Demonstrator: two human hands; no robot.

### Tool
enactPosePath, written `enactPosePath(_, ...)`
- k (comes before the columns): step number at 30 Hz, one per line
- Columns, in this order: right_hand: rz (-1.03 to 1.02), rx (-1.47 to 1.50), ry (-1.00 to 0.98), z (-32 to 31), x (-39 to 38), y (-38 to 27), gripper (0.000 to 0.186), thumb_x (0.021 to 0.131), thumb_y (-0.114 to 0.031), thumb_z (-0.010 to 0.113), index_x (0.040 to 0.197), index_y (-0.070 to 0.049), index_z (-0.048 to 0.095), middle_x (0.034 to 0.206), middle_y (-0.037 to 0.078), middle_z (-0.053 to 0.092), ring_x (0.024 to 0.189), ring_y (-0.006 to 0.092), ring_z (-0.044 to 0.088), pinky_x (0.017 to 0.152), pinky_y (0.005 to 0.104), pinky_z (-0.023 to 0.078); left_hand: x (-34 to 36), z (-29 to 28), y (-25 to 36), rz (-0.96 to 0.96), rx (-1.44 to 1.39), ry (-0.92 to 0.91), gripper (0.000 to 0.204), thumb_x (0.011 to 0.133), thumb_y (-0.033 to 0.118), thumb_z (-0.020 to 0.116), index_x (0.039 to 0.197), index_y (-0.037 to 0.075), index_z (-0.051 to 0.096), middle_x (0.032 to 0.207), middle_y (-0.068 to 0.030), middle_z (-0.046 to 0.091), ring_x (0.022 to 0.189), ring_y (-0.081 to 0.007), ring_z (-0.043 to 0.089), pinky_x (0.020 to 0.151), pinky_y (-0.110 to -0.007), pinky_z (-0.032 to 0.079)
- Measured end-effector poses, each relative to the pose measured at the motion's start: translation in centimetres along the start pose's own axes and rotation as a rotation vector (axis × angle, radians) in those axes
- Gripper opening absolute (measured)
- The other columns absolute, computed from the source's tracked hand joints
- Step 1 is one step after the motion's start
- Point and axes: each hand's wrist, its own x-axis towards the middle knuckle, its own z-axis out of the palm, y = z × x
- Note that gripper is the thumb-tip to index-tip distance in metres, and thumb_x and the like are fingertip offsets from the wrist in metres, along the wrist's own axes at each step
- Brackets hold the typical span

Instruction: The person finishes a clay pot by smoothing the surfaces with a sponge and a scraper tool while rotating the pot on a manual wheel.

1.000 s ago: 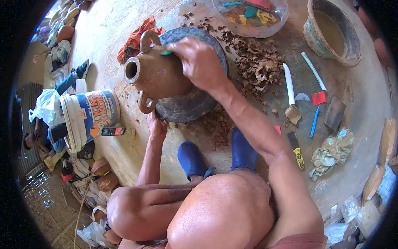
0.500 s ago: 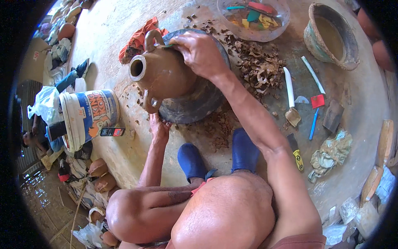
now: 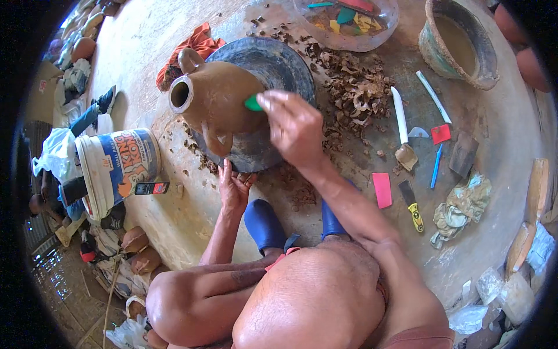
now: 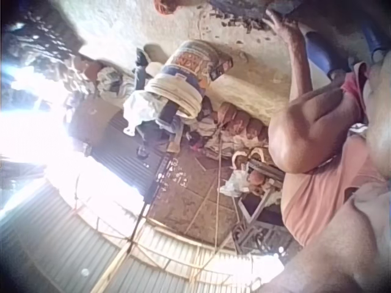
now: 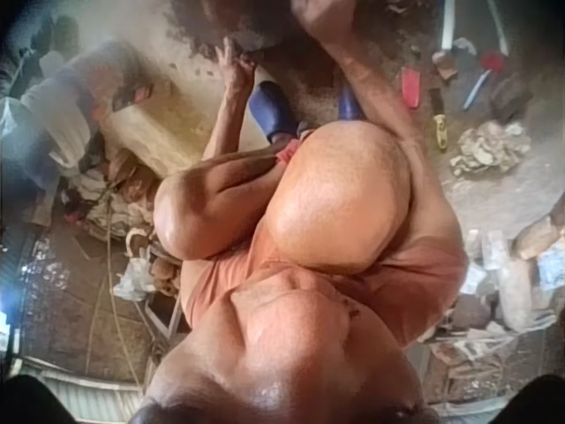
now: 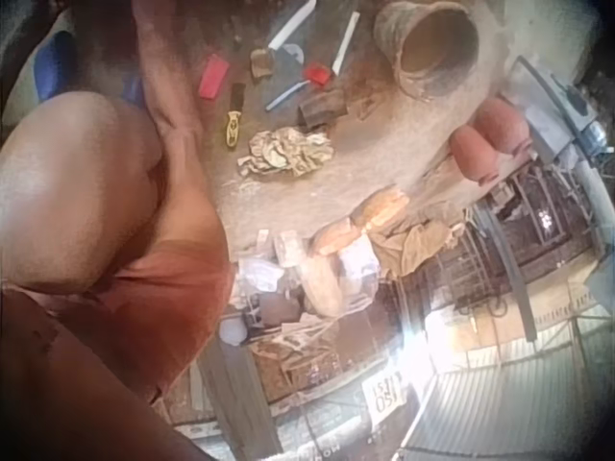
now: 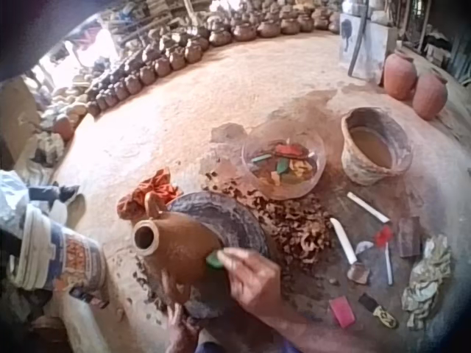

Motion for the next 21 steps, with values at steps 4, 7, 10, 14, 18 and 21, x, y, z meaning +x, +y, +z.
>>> enactPosePath(4,-0.087,0.094,0.018,1.4,4.6,1.4,0.038,0.081,0.004,0.073,0.116,-0.010,0.077,0.107,0.008,0.073,0.095,0.0298,0.074,0.080,0.0413,0.061,0.0,0.2,-0.2,-0.015,-0.027,-0.056,0.041,0.109,0.048,0.057,0.136,0.019,0.049,0.125,-0.0038,0.065,0.110,-0.0235,0.068,0.087,-0.046,0.060)
enactPosePath(7,-0.121,0.129,-0.043,1.9,3.8,0.7,0.040,0.080,0.004,0.073,0.117,-0.010,0.076,0.109,0.009,0.072,0.096,0.0307,0.073,0.080,0.0414,0.061,-0.2,-0.7,0.1,-0.028,0.000,-0.052,0.040,0.108,0.048,0.059,0.136,0.020,0.050,0.124,-0.0033,0.065,0.107,-0.0225,0.069,0.086,-0.045,0.061)
enactPosePath(10,-0.106,0.034,-0.038,1.0,0.1,0.8,0.042,0.081,0.003,0.072,0.120,-0.011,0.075,0.112,0.011,0.071,0.097,0.0323,0.073,0.081,0.0424,0.062,-0.8,0.5,-0.7,-0.031,-0.027,-0.053,0.039,0.108,0.047,0.061,0.134,0.020,0.051,0.122,-0.0021,0.064,0.100,-0.0218,0.070,0.085,-0.044,0.060)
enactPosePath(14,-0.024,0.026,-0.107,1.1,-3.8,-0.1,0.043,0.081,0.002,0.072,0.123,-0.008,0.075,0.116,0.012,0.071,0.098,0.0323,0.073,0.080,0.0423,0.062,-1.9,1.8,-1.7,-0.099,-0.044,-0.080,0.041,0.108,0.047,0.060,0.132,0.015,0.053,0.125,-0.0072,0.070,0.109,-0.0272,0.074,0.087,-0.041,0.061)
enactPosePath(18,0.022,0.036,-0.144,0.4,-4.5,0.0,0.037,0.081,0.004,0.073,0.116,-0.005,0.077,0.109,0.013,0.073,0.095,0.0316,0.074,0.081,0.0407,0.063,-2.5,2.8,-1.9,-0.344,-0.019,-0.271,0.052,0.109,0.048,0.057,0.144,0.009,0.049,0.132,-0.0150,0.070,0.119,-0.0331,0.072,0.091,-0.040,0.062)
enactPosePath(21,0.103,0.044,0.004,0.4,-2.5,1.6,0.029,0.085,0.003,0.073,0.113,-0.004,0.078,0.103,0.015,0.075,0.089,0.0318,0.074,0.077,0.0396,0.061,-3.0,3.3,-0.8,-0.344,0.056,-0.242,0.070,0.105,0.060,0.057,0.153,0.011,0.043,0.139,-0.0172,0.064,0.124,-0.0347,0.068,0.090,-0.043,0.060)
